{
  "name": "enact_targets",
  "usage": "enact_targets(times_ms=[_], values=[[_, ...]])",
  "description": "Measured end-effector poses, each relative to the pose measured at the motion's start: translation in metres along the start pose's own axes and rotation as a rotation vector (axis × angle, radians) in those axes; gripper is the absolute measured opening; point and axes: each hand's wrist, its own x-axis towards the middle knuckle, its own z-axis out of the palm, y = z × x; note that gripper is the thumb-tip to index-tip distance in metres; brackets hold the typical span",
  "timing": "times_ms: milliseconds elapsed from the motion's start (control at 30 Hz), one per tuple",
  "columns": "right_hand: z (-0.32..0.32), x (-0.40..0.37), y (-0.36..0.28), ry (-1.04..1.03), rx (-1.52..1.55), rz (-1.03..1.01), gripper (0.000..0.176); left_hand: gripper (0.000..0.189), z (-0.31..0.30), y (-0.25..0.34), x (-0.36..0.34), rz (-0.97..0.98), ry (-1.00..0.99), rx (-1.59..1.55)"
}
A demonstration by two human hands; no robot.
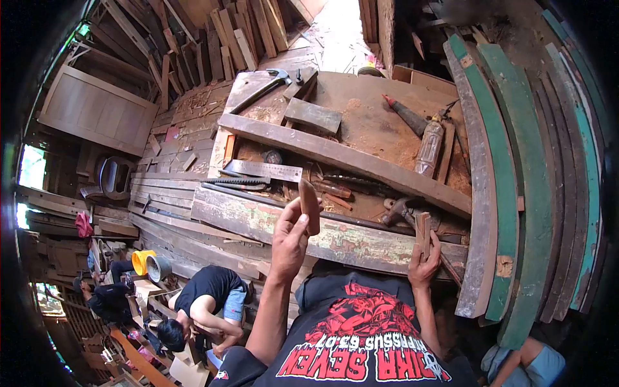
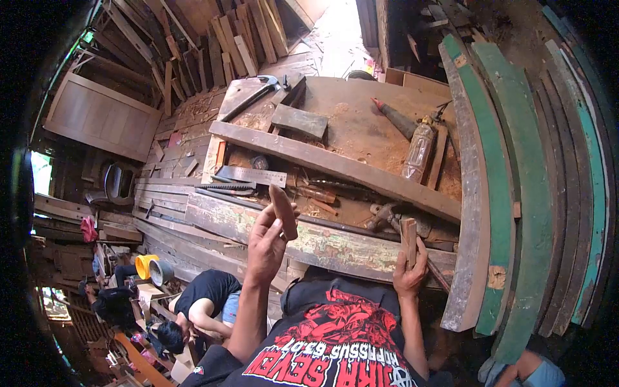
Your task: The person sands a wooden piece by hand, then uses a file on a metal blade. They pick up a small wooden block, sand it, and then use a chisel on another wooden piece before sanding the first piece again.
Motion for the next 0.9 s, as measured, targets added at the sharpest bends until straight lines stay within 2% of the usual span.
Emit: enact_targets(times_ms=[133,333,433,567,667,700,900], values=[[-0.001,0.002,-0.004,0.001,-0.010,0.003,0.054,0.045,0.018,0.006,0.001,0.027,-0.068,-0.094],[0.000,0.001,-0.007,-0.004,0.010,0.026,0.055,0.047,0.034,0.028,-0.008,0.108,-0.192,-0.059],[0.000,0.000,-0.004,-0.009,0.002,0.021,0.056,0.041,0.047,0.042,-0.013,0.238,-0.154,-0.011],[0.000,0.001,-0.007,-0.019,-0.002,0.017,0.058,0.039,0.068,0.075,-0.017,0.517,-0.225,0.205],[0.000,0.002,-0.009,-0.026,-0.007,0.010,0.058,0.043,0.077,0.091,-0.015,0.696,-0.301,0.410],[0.000,0.003,-0.010,-0.028,-0.005,0.008,0.058,0.049,0.075,0.094,-0.012,0.767,-0.320,0.585],[-0.002,0.001,-0.013,-0.071,-0.016,0.085,0.057,0.039,0.102,0.109,-0.022,0.898,-0.387,0.508]])
